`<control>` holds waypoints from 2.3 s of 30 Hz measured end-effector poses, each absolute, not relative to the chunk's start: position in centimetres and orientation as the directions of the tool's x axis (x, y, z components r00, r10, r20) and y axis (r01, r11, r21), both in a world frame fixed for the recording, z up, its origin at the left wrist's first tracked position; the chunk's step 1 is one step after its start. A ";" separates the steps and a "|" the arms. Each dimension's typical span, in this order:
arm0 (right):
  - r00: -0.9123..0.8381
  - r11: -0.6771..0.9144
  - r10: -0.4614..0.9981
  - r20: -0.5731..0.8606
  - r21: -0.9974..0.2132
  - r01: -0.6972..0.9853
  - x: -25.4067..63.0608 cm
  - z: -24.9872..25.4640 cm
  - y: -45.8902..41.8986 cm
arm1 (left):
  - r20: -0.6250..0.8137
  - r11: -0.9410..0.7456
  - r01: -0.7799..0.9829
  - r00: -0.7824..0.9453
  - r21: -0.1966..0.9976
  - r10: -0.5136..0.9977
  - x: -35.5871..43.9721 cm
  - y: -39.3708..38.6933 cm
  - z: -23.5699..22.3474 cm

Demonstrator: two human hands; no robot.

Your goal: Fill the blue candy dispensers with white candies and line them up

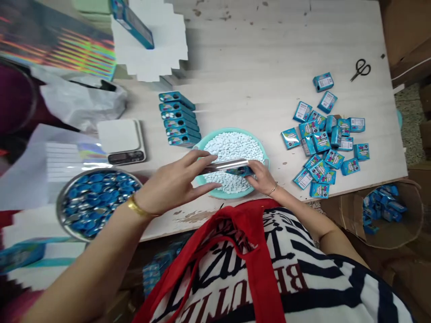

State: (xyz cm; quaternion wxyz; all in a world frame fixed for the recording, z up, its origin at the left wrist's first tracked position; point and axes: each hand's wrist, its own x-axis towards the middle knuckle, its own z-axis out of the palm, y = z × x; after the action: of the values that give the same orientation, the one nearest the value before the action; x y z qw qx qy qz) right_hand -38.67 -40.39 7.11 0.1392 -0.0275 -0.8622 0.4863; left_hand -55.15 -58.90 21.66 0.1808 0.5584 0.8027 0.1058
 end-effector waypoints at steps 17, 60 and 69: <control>-0.670 0.685 0.662 -0.337 -0.090 0.723 -43.3 0.3 -20.2 | 0.054 0.739 0.512 -0.835 0.439 0.547 -65.0 -70.2 10.1; -0.886 -0.768 -0.031 -0.462 -0.557 0.317 -30.1 13.3 -39.3 | -0.351 0.749 0.316 -0.734 0.582 0.582 -46.6 -58.9 -1.4; -0.762 -0.401 -0.503 -0.407 -0.672 0.623 -31.5 11.6 -35.5 | -0.335 0.721 0.268 -0.747 0.640 0.575 -47.4 -60.2 -1.6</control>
State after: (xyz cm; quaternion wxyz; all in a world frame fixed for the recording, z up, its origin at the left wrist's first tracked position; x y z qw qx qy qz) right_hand -31.52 -35.48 11.56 -0.3375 -0.0699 -0.4309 0.8340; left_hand -47.42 -60.20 -1.59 0.2654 0.2370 0.8887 0.2891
